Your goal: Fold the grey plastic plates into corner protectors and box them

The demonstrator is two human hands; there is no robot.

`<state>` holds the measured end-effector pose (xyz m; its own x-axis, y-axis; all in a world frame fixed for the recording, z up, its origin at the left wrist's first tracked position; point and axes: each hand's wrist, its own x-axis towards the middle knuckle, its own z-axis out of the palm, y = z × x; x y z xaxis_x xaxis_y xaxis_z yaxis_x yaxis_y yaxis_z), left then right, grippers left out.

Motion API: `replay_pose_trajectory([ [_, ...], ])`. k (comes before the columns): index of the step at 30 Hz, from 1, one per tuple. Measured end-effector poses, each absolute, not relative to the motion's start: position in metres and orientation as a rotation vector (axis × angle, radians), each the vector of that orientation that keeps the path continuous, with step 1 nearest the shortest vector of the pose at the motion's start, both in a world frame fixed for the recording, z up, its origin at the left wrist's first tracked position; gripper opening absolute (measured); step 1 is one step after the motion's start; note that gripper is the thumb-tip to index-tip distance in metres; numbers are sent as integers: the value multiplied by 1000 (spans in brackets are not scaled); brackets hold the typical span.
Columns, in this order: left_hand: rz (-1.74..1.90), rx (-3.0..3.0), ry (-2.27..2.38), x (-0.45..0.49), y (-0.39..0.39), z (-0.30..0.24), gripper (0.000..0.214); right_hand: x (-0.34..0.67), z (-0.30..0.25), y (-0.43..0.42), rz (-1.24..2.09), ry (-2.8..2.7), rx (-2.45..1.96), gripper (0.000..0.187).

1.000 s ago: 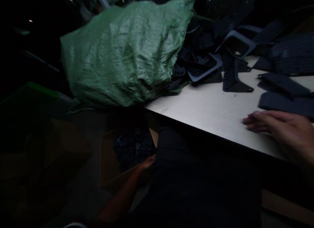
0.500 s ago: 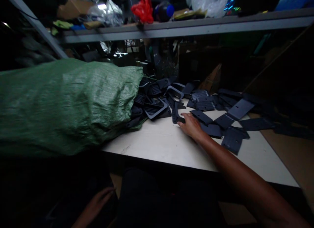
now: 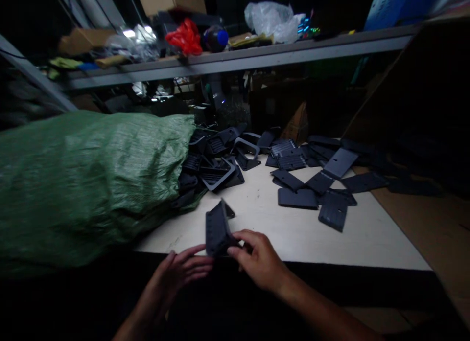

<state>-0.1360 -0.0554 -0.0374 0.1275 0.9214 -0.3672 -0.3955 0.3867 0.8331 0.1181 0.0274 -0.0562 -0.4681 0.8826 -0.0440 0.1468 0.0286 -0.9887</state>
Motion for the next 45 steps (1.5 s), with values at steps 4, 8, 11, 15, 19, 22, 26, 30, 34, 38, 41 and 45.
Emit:
replay_pose_trajectory([
  [4, 1294, 231, 674, -87, -15, -23, 60, 120, -40, 12, 1770, -1782, -750, 42],
  [8, 1476, 142, 637, -66, -5, -8, 39, 160, -10, 72, 1260, -2054, -881, 39],
  [11, 1373, 317, 788, -67, -12, -5, 36, 202, -1, 141, 484, -2123, -1394, 45],
  [15, 1077, 569, 1118, -71, -30, -13, 46, 239, -13, 208, 314, -2067, -1652, 52],
  [19, 840, 689, 1303, -73, -51, -14, 58, 246, -26, 229, 332, -2094, -1705, 40],
  [22, 785, 670, 1361, -79, -65, -8, 66, 244, -23, 227, 321, -2086, -1667, 42],
  [26, 819, 460, 1205, -90, -69, 6, 85, 229, -18, 199, 318, -2127, -1557, 45],
  [30, 1075, 293, 1009, -92, -56, 15, 80, 199, -30, 146, 369, -2251, -1456, 50],
  [34, 1339, 138, 851, -85, -37, 7, 74, 171, -46, 105, 351, -2346, -1479, 60],
  [38, 1419, 68, 808, -74, -19, -3, 71, 159, -46, 99, 304, -2369, -1528, 78],
  [41, 1438, 64, 805, -66, -9, -6, 72, 157, -43, 108, 332, -2418, -1506, 69],
  [45, 1475, 103, 784, -63, -3, -8, 73, 160, -36, 112, 419, -2449, -1465, 55],
])
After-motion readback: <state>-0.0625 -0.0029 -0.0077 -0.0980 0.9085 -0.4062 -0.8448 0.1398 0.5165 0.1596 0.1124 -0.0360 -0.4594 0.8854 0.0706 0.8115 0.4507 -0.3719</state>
